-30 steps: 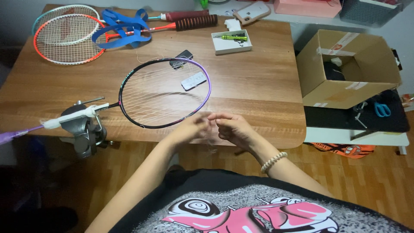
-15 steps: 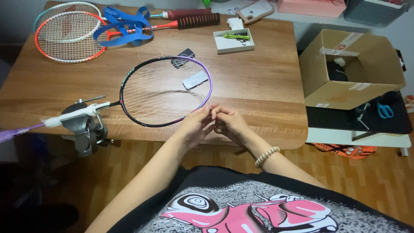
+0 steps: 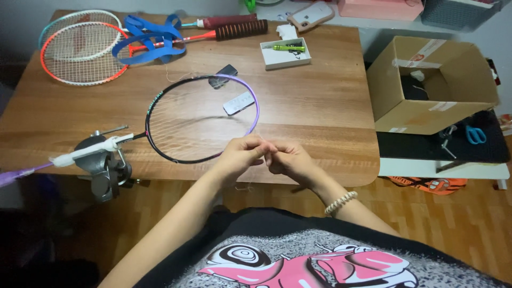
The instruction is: The person is stringing a badminton racket that is clamped to a wooden table. They pull a white string through the racket frame and weave it through the existing strings, using their hands to guide and tighten the string.
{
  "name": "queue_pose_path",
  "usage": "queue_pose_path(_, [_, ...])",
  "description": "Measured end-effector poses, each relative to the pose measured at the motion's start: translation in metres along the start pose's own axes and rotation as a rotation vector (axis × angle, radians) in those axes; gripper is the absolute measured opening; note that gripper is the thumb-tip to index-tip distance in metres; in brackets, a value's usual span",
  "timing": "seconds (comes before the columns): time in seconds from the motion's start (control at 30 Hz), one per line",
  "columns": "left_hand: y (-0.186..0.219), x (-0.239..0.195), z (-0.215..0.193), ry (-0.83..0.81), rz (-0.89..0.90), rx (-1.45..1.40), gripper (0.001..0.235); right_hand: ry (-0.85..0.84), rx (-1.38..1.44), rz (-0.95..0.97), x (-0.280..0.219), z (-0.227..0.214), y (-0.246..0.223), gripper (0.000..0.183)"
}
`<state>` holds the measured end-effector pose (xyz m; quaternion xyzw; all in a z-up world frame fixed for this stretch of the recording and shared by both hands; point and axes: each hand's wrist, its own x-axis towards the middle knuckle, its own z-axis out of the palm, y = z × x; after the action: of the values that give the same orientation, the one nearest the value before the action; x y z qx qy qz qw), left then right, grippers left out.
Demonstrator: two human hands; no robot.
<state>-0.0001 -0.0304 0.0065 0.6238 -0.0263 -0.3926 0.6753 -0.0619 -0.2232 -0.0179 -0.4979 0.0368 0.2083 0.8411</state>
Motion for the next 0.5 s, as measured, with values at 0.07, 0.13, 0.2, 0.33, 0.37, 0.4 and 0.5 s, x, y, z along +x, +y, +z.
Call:
queue_pose_path(0.07, [0.018, -0.010, 0.000, -0.203, 0.098, 0.105, 0.026, 0.040, -0.085, 0.021, -0.008, 0.011, -0.015, 0.026])
queue_pose_path(0.13, [0.035, -0.019, 0.011, -0.227, -0.010, -0.074, 0.029, 0.033, -0.142, 0.005, -0.014, -0.002, -0.008, 0.023])
queue_pose_path(0.2, [0.041, -0.019, 0.017, -0.253, -0.116, -0.252, 0.031, 0.031, -0.202, -0.015, -0.024, -0.009, -0.007, 0.021])
queue_pose_path(0.33, [-0.018, 0.024, 0.000, -0.134, -0.224, -0.912, 0.034, -0.075, -0.228, 0.036, -0.055, -0.022, -0.003, 0.021])
queue_pose_path(0.37, [-0.045, 0.040, -0.011, -0.382, -0.091, -1.104, 0.032, -0.117, -0.216, 0.079, -0.062, -0.026, 0.001, 0.021])
queue_pose_path(0.4, [-0.044, 0.038, -0.004, -0.385, -0.094, -1.103, 0.032, -0.113, -0.216, 0.078, -0.065, -0.023, 0.003, 0.021])
queue_pose_path(0.5, [-0.037, 0.026, 0.017, -0.434, 0.016, -0.761, 0.024, -0.093, -0.353, 0.117, -0.067, -0.018, 0.007, 0.016])
